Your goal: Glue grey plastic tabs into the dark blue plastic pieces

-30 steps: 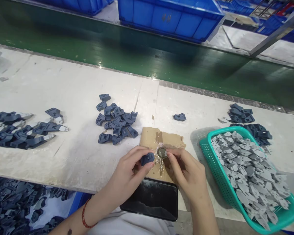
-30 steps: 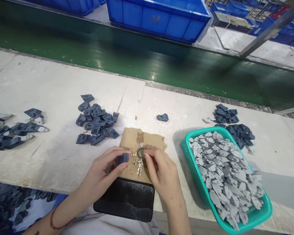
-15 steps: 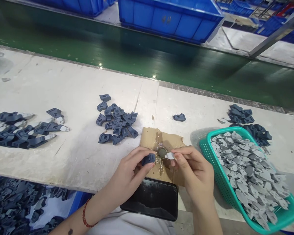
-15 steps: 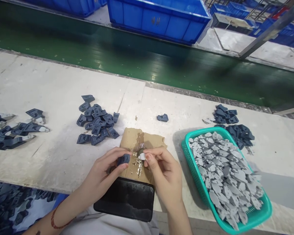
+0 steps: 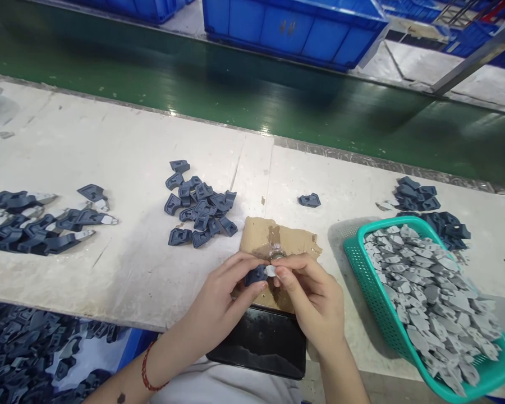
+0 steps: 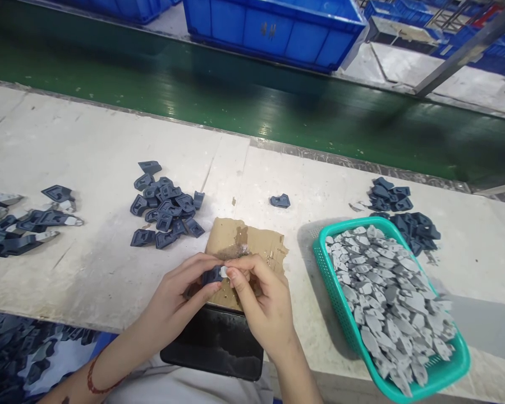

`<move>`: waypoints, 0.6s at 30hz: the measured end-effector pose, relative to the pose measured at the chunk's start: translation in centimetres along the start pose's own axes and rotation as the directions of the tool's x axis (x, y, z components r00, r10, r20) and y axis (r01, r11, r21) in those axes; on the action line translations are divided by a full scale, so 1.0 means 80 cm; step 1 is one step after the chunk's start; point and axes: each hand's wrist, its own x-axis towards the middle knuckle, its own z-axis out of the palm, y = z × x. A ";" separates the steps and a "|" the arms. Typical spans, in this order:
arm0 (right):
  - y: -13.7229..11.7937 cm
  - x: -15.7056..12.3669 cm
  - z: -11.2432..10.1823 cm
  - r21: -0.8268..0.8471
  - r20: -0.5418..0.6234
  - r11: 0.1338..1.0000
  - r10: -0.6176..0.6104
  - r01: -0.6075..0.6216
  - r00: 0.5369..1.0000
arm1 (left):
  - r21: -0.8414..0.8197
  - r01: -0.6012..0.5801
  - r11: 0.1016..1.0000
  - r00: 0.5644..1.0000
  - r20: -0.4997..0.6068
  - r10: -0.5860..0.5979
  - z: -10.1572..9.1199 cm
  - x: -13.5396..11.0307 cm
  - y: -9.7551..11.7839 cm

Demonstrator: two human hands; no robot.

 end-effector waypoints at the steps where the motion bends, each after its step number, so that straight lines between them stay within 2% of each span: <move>1: 0.000 0.000 0.001 -0.008 0.004 1.000 -0.010 0.010 1.000 | 0.005 -0.009 1.000 1.000 -0.004 0.009 0.000 0.000 0.000; 7: -0.007 -0.001 0.006 -0.018 0.037 0.999 -0.039 0.040 0.999 | 0.038 -0.087 0.996 0.996 -0.018 0.087 -0.001 0.001 0.002; 13: -0.019 -0.002 0.009 0.033 0.016 0.999 0.005 -0.006 1.000 | 0.062 -0.168 0.984 0.984 -0.046 0.171 -0.002 0.000 0.006; 18: -0.026 -0.006 0.004 0.111 -0.009 0.990 0.092 -0.090 0.996 | 0.182 -0.317 0.931 0.942 -0.053 0.331 -0.001 0.002 0.005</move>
